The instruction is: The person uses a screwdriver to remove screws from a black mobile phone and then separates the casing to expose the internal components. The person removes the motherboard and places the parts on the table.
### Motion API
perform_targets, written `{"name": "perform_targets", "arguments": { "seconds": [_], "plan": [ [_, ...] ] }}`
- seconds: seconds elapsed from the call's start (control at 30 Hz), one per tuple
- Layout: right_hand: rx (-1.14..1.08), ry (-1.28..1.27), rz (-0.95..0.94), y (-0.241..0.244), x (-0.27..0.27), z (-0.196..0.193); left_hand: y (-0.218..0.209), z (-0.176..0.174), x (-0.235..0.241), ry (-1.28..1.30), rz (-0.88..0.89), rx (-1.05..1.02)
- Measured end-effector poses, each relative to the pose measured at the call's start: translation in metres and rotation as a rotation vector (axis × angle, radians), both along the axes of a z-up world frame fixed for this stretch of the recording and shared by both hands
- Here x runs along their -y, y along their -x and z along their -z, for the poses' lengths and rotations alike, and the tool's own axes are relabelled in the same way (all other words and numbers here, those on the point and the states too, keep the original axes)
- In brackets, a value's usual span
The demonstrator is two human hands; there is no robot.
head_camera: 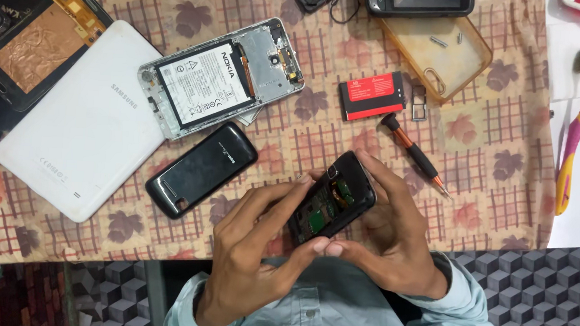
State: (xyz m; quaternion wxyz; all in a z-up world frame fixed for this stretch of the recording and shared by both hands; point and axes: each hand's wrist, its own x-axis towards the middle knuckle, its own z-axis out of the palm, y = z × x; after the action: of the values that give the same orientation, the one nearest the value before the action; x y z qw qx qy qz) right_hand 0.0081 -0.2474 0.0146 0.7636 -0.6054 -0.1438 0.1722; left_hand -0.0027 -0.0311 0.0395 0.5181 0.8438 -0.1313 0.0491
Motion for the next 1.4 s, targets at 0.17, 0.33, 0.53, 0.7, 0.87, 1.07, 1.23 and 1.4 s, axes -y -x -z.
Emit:
{"name": "perform_targets", "arguments": {
  "seconds": [0.17,0.33,0.53,0.7,0.87,1.07,1.23,1.4],
  "plan": [
    [0.087,0.009,-0.021,-0.002,-0.001,-0.004,-0.002,-0.002,-0.004,0.029,0.077,0.009],
    [0.015,0.132,-0.105,-0.005,0.0,-0.011,-0.008,-0.003,-0.005,0.009,0.107,0.004],
    [0.271,0.32,-0.101,-0.01,-0.002,-0.015,-0.01,-0.007,-0.004,-0.012,0.127,-0.012],
    [0.366,0.391,-0.126,-0.017,-0.002,-0.02,-0.014,-0.011,-0.005,-0.006,0.126,-0.043],
    [0.325,0.369,-0.176,-0.022,-0.002,-0.022,-0.013,-0.012,-0.006,-0.04,0.105,-0.043],
    [0.378,0.363,-0.174,-0.024,-0.003,-0.022,-0.011,-0.011,-0.003,-0.079,0.085,0.066],
    [0.345,0.379,-0.178,-0.025,-0.004,-0.024,-0.009,-0.01,-0.001,-0.085,0.086,0.038],
    [0.303,0.363,-0.172,-0.025,-0.008,-0.027,-0.009,-0.009,0.0,-0.08,0.076,0.067]
  ]
}}
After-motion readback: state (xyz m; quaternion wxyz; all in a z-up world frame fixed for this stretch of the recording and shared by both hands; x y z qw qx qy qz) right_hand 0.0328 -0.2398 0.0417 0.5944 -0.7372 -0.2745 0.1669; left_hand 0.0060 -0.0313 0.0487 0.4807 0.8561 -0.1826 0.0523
